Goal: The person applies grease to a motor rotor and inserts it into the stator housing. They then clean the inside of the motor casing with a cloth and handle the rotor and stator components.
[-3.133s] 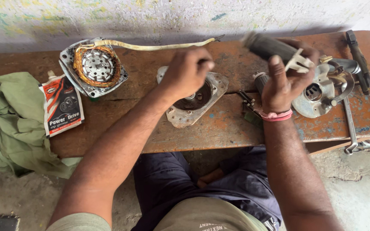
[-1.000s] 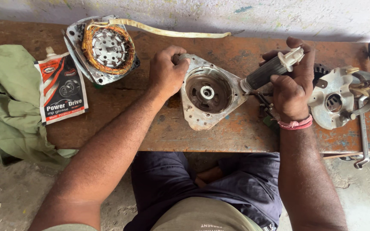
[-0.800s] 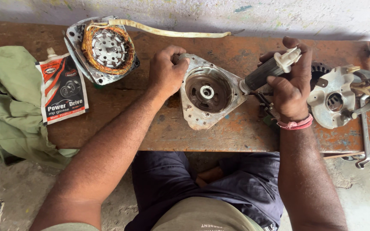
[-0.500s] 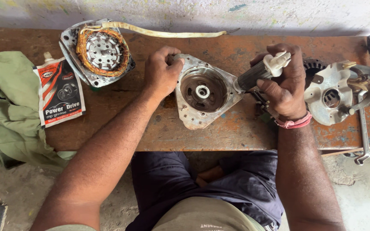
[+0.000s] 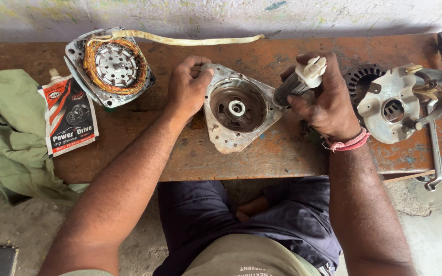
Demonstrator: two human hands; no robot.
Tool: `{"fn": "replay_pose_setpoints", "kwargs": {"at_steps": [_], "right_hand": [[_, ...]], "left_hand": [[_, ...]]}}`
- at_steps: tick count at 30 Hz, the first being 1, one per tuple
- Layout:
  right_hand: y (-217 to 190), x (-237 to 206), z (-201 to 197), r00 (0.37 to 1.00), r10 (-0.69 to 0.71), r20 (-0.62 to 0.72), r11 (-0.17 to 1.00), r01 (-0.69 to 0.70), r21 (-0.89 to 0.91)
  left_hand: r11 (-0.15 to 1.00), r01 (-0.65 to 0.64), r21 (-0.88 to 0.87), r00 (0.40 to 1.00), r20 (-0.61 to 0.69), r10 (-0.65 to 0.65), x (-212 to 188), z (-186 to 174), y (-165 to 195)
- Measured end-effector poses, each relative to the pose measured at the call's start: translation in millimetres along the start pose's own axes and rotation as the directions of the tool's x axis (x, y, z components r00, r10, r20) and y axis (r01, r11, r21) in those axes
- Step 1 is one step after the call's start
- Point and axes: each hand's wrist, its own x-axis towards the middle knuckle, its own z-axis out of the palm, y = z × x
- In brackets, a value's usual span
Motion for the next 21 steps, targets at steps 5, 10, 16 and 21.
{"fn": "replay_pose_setpoints", "kwargs": {"at_steps": [5,10,16,21], "right_hand": [[-5,3,2,0.999,0.036,-0.021,0.999,-0.036,-0.008],[-3,6,6,0.992,-0.125,-0.004,0.974,0.122,-0.19],[-7,9,6,0.984,0.144,-0.11,0.972,-0.12,0.201],[-15,7,11,0.997,-0.032,-0.068,0.971,0.015,-0.238]], "left_hand": [[0.984,0.031,-0.174,0.989,0.149,-0.004,-1,-2,0],[0.987,0.09,-0.13,0.977,0.203,-0.062,0,-6,6],[0.996,0.079,-0.036,0.973,0.219,-0.069,-1,-11,10],[0.996,0.09,-0.019,0.975,0.206,-0.084,-1,-9,11]]}}
